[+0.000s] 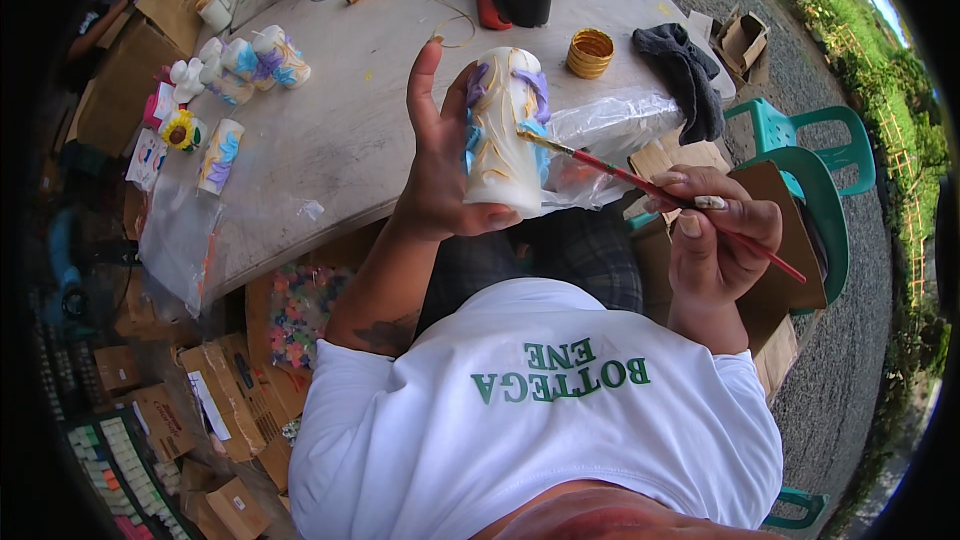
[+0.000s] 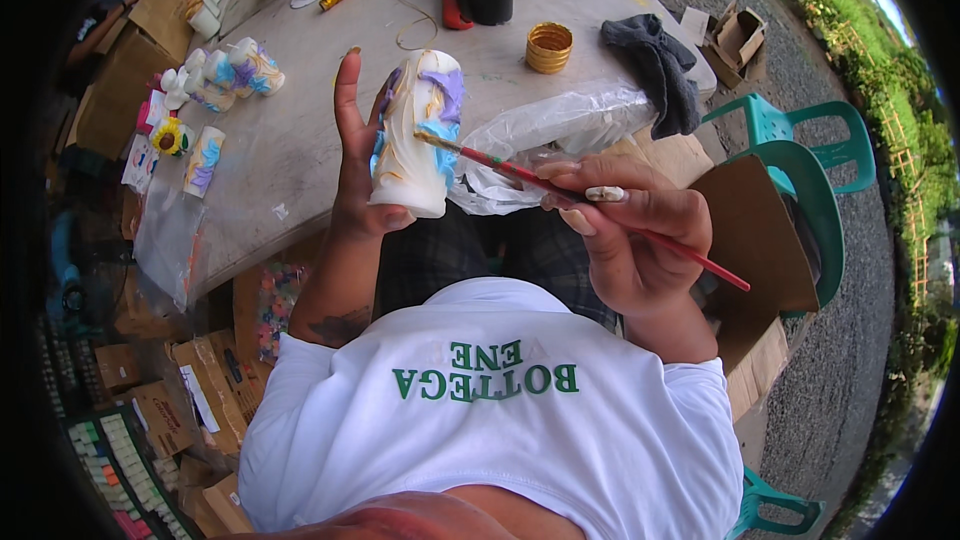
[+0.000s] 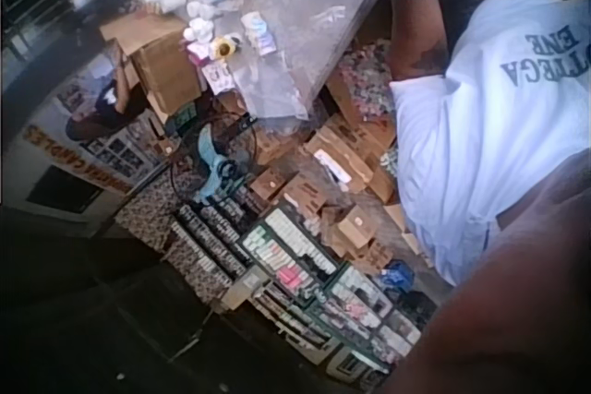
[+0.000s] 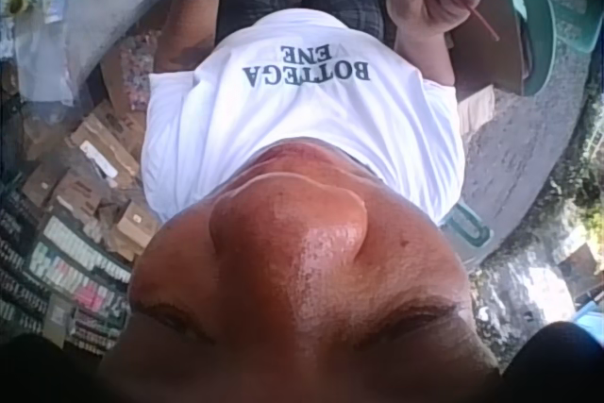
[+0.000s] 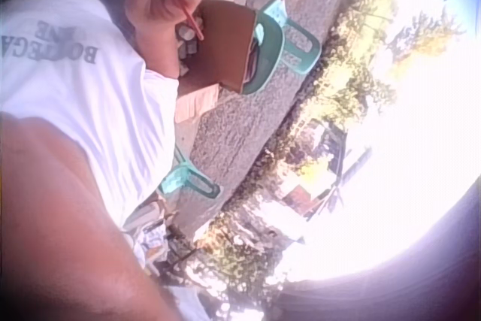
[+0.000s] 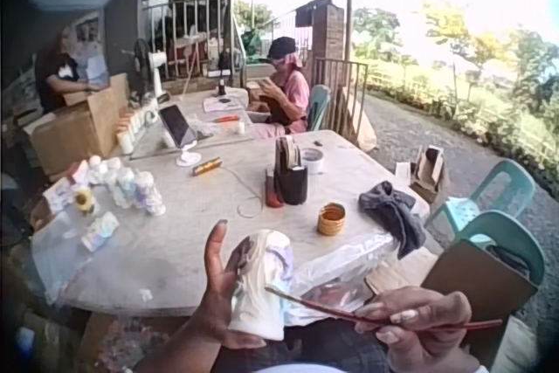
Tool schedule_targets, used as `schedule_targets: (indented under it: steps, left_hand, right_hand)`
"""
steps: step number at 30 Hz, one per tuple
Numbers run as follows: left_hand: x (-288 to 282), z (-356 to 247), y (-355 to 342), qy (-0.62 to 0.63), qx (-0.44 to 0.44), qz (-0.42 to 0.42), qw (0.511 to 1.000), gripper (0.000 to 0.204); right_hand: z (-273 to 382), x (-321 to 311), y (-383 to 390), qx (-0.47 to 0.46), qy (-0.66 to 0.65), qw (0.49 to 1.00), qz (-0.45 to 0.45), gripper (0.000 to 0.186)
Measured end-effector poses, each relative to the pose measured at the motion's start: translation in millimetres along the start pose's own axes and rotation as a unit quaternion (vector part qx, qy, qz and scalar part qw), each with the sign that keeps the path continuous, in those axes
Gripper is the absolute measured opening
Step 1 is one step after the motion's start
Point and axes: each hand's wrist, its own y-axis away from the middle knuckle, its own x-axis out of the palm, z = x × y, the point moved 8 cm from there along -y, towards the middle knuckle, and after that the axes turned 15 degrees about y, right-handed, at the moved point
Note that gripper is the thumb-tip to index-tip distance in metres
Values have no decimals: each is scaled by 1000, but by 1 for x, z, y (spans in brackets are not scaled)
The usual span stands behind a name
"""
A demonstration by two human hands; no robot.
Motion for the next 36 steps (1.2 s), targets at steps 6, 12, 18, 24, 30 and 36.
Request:
schedule_targets:
  steps: [6, 12, 18, 24, 30, 36]
  left_hand:
    - [-4, 1, -1, 14, -5, -7, 1000, 124]
    - [-5, 1, -6, 20, 7, 9, 1000, 123]
    - [-7, 2, -5, 45, -2, -11, 999, 122]
    - [-9, 1, -4, 48, 6, -39, 998, 121]
    - [-11, 3, -6, 18, -1, -11, 1000, 124]
    - [-7, 4, -6, 23, -14, 1, 1000, 126]
  right_hand:
    - [5, -2, 1, -12, -6, 1000, -1, 22]
    - [3, -3, -8, -11, -7, 1000, -11, 22]
    - [-5, 0, -2, -9, 9, 1000, -14, 22]
    - [3, -4, -2, -34, -1, 999, 10, 21]
    - [-5, -7, -8, -7, -28, 999, -30, 20]
    - [-12, 4, -15, 12, -47, 999, 0, 17]
